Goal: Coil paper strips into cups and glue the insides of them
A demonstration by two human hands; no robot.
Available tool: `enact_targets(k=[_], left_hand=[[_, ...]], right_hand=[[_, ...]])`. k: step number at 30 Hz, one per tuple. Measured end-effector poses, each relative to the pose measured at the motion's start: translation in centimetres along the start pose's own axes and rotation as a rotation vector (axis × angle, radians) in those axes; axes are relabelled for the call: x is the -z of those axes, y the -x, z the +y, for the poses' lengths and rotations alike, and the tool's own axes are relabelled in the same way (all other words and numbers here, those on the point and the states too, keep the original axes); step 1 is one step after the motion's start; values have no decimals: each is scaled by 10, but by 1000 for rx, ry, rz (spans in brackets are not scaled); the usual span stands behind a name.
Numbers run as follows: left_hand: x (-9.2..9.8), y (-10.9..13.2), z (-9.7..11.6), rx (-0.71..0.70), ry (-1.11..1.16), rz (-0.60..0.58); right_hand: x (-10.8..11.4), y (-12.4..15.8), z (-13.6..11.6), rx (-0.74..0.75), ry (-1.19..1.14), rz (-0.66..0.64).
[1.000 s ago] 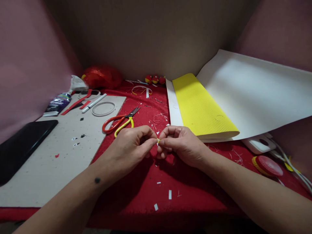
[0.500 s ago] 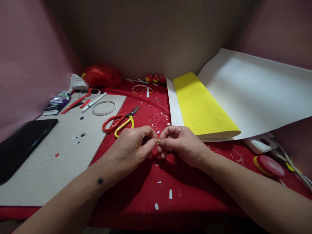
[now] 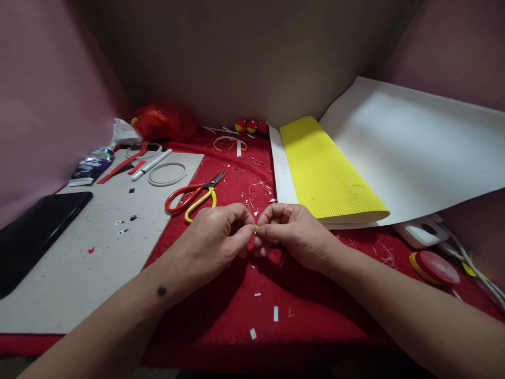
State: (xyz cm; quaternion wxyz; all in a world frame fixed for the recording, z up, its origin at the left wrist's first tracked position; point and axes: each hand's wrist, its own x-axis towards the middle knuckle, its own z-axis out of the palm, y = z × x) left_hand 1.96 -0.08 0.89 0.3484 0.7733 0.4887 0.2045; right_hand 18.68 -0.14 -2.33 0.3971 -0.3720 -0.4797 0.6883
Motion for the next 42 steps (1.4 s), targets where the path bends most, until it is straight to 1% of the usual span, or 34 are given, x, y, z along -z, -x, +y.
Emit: enact_targets(k=[6,16,25,30,42], left_hand=[[2,0,0,23,-13,47],[1,-2,1,30,-33,59],[2,0,1,38,-32,38],[2,0,2,21,-41,39],[1,-1,2,62,83,1]], right_hand=[[0,0,0,11,11,9],[0,1,-1,-2,9,4],[-1,2,-3,-21,9,1],[-2,2,-3,-14,-3,2],[-1,2,-1,-12,-9,0]])
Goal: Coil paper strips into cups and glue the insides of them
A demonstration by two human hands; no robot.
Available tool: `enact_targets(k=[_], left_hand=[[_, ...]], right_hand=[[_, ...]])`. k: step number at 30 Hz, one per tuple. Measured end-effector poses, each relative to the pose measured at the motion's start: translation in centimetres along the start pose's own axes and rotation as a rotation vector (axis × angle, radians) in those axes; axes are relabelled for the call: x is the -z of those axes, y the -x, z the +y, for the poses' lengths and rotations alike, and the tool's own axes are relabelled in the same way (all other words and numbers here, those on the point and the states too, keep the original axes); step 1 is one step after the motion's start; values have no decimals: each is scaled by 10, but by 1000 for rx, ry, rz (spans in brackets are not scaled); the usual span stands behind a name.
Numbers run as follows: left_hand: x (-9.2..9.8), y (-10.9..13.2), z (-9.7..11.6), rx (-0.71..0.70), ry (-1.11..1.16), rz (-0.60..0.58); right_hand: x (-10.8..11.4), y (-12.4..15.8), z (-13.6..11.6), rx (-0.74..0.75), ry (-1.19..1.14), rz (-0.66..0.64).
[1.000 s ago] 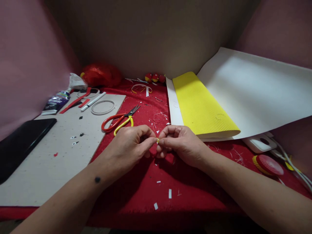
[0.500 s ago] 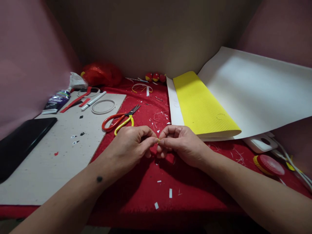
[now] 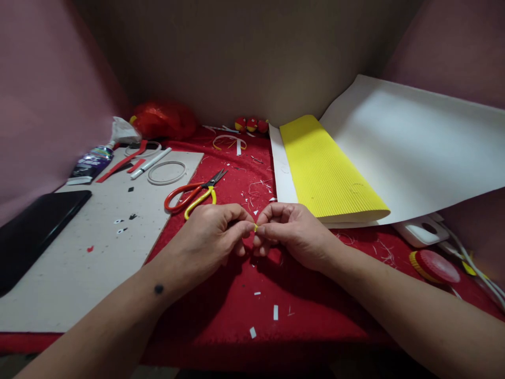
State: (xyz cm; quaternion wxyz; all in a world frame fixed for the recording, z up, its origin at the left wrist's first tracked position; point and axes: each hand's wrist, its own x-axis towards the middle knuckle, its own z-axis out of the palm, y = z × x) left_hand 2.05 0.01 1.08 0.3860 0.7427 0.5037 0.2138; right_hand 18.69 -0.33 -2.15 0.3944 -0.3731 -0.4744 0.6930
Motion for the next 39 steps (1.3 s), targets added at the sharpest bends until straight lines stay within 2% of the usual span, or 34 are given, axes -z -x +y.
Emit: enact_targets(k=[4,9,16,25,32,39], left_hand=[[1,1,2,68,109,-49],[6,2,6,123,359,-183],[6,0,7,76,342,-136],[0,3,4,-100,85,-22],[-2,3,3,-193,-224,94],[-3,2,0,-223,-247,100]], right_hand=[[2,0,2,6,-14,-26],[5,-1,1,-13,-121,-131],[7,-2,-2,-37,-239,-225],[8,-4,-1,-9,-207,-201],[7,-3,1,60,-55,-92],[8,-3,0,32,-57,-107]])
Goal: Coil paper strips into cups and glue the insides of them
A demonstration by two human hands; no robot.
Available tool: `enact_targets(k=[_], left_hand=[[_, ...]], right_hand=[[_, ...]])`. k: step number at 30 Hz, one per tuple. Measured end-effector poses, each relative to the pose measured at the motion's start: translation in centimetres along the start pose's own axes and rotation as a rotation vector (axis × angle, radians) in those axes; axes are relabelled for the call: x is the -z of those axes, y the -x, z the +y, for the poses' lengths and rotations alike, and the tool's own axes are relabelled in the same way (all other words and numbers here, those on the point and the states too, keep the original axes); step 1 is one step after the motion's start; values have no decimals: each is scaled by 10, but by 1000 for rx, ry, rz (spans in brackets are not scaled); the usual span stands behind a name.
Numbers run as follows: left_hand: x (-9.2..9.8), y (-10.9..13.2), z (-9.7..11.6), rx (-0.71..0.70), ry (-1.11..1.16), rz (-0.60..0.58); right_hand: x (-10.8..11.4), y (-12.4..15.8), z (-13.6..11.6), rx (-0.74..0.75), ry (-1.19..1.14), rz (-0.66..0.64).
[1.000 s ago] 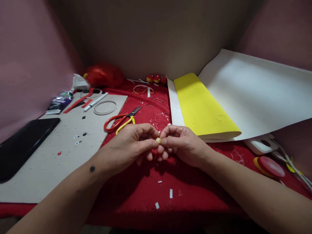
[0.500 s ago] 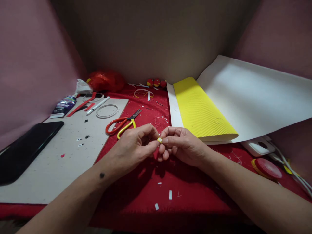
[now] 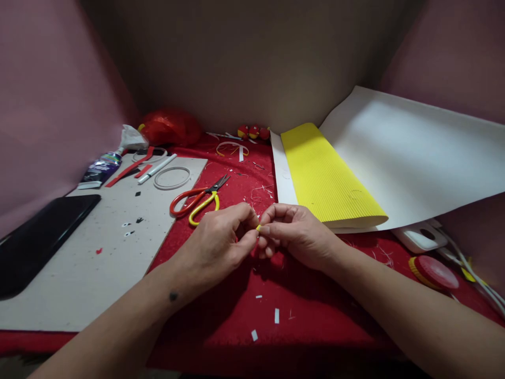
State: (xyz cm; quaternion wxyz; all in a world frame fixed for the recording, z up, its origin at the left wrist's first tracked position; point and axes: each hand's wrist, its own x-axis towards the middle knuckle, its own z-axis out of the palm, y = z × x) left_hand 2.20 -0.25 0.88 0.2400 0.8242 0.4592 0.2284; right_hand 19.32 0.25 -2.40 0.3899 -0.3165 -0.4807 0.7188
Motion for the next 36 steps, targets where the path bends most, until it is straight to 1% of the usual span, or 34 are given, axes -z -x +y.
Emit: enact_targets(k=[5,9,14,17,20,27,31,36], left_hand=[[2,0,3,23,-3,-8],[3,1,3,32,-11,6],[3,3,1,50,111,1],[2,3,1,38,103,33],[0,2,-1,-10,25,93],[-8,4,-6,-247,-140,218],[-15,5,-11,-312,-225,236],[-18,5,-12,-344,-267,241]], right_hand=[[1,0,0,-44,19,3],[0,0,0,-62,-8,6],[-2,-1,1,-64,-67,-4],[-2,-1,1,-65,-97,5],[-2,0,1,-68,-114,9],[-2,-1,2,-37,-61,44],[-1,-1,4,-32,-64,57],[-3,-2,4,-22,-106,60]])
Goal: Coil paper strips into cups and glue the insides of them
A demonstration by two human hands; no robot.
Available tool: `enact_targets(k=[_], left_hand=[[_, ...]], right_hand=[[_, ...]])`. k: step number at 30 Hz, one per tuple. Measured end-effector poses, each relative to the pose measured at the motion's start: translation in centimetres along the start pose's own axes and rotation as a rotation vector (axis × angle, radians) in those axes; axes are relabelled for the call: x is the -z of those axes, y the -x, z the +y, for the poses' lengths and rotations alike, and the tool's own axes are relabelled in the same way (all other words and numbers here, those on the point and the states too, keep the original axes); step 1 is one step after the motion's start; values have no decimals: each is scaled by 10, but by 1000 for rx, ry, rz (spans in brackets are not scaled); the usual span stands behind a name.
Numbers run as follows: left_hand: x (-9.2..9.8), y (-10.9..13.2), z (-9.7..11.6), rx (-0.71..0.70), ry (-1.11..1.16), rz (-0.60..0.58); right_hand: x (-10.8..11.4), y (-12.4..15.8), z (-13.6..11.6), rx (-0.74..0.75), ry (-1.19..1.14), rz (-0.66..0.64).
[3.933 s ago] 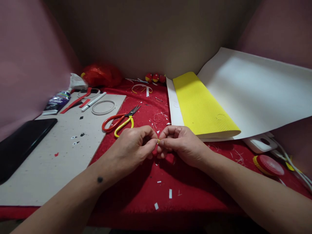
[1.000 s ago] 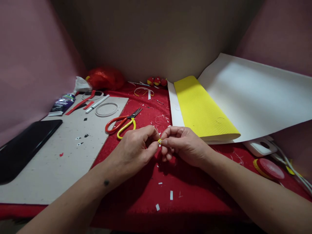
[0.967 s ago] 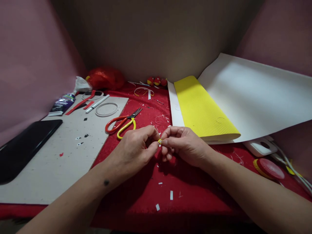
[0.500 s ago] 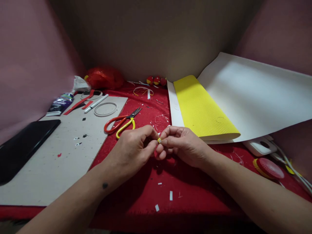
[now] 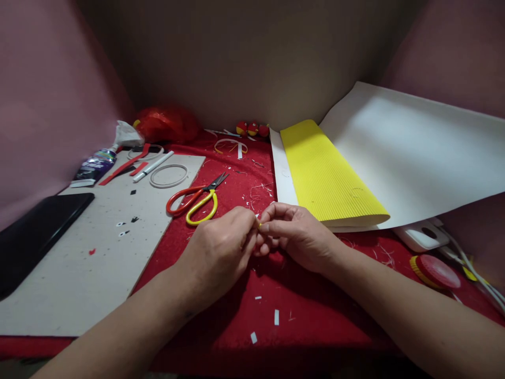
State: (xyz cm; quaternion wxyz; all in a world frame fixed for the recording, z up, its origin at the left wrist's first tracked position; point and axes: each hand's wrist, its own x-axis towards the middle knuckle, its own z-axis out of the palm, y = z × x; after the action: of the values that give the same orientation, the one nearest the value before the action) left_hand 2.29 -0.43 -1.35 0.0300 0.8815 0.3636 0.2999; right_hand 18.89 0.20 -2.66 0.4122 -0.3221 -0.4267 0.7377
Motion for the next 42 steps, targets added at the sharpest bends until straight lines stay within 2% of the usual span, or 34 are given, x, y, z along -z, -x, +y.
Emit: enact_targets(k=[20,42], left_hand=[[4,0,3,52,69,16],[0,-1,5,82,70,48]], right_hand=[[-1,1,1,46,0,-15],[0,-1,3,79,38,3]])
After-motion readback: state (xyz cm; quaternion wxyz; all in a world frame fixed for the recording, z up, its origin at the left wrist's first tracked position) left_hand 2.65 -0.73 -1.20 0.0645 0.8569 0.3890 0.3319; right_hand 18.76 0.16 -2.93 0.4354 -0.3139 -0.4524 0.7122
